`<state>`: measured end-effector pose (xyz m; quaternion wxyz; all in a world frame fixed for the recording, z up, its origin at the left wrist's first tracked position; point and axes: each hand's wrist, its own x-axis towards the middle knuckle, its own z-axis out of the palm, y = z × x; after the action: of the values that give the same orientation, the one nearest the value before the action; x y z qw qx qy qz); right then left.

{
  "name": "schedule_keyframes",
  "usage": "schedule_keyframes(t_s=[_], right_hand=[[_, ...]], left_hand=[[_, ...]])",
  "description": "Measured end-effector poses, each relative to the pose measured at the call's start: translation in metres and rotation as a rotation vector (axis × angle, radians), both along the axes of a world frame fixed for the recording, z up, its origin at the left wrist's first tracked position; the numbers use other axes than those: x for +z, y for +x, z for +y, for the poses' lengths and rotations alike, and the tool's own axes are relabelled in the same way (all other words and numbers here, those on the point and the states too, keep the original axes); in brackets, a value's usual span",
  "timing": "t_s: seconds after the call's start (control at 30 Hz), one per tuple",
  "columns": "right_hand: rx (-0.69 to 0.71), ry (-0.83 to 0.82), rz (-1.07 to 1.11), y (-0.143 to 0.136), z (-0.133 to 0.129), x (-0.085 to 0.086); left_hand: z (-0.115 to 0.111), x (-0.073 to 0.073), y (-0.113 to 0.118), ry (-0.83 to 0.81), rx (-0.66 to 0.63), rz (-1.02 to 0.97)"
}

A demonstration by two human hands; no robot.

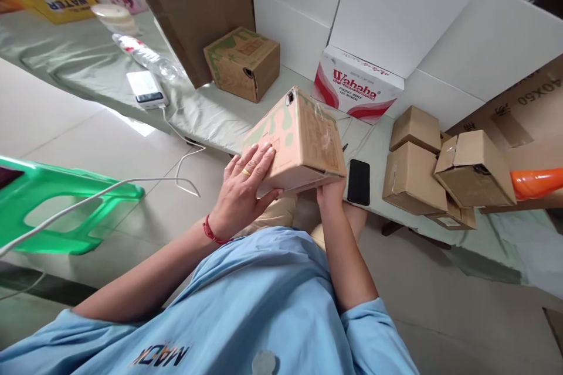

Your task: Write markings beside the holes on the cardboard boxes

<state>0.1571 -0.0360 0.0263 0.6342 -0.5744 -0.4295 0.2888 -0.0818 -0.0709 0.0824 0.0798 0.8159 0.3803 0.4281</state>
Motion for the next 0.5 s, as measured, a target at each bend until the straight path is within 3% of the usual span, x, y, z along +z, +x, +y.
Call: schedule_keyframes(t_s=[0.17,0.3,0.5], right_hand=[[-0.304,-0.019,0.172,0.048,-0.019,0.01],[-0.368,-0.056,0.045,0.076,-0.038,0.012],[-0.37,-0.112,-0.259,0.068,-0.044,-0.007]], left_hand=[[0.007,-0.004,0.028,0.073,-0.077,0.177],[0.006,0.0,0.044,0.111,-0.086,0.316],[0.015,0.015,0.034,0.063,-0.071,0.427]])
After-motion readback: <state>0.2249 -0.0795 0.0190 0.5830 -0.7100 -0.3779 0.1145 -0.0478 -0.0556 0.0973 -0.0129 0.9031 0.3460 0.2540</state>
